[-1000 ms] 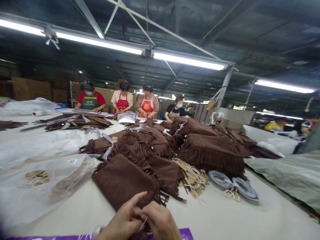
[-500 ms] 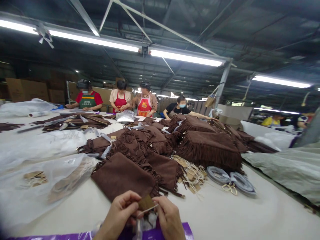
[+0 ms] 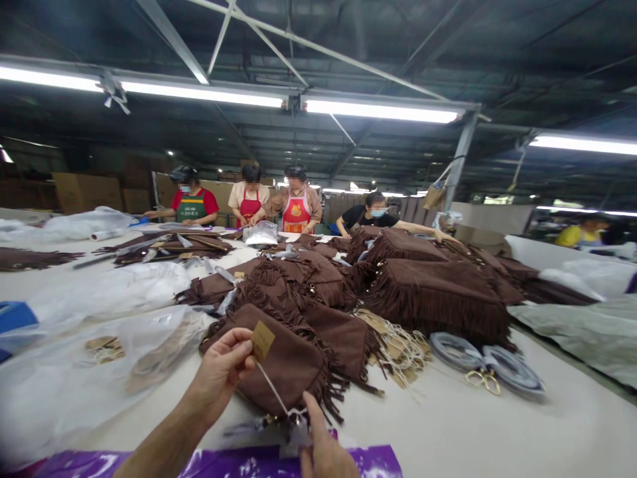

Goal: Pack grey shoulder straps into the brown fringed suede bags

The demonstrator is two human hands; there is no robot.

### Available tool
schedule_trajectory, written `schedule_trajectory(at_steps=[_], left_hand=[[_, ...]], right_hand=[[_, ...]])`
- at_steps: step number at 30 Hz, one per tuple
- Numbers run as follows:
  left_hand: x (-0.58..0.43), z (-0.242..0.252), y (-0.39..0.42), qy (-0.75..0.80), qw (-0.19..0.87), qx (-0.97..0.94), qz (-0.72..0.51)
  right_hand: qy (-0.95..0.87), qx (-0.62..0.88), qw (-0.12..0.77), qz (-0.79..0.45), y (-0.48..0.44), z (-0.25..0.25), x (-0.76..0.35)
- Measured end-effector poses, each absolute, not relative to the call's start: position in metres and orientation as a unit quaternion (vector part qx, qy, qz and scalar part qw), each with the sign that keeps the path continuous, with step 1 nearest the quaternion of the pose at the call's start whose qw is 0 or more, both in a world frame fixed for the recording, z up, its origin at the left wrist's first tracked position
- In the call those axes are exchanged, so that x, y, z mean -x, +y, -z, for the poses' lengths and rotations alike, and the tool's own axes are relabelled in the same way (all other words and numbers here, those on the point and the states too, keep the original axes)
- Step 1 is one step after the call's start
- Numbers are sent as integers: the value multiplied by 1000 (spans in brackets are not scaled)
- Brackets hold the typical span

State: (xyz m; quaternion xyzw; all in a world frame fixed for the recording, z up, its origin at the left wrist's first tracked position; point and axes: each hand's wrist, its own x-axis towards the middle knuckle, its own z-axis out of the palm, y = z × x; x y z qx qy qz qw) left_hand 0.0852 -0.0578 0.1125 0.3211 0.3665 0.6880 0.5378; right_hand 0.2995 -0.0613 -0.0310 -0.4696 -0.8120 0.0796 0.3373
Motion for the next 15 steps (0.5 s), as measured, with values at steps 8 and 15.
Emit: schedule_trajectory(at_steps=[8,15], left_hand=[[-134,-123,-68,367,541,-573,-495],[-130,-93,-77,537,172,-793,-232]], right_hand=[[-834,488,249,65,-18,-20,-348],[-787,488,336,-169,-21,-51,-365]])
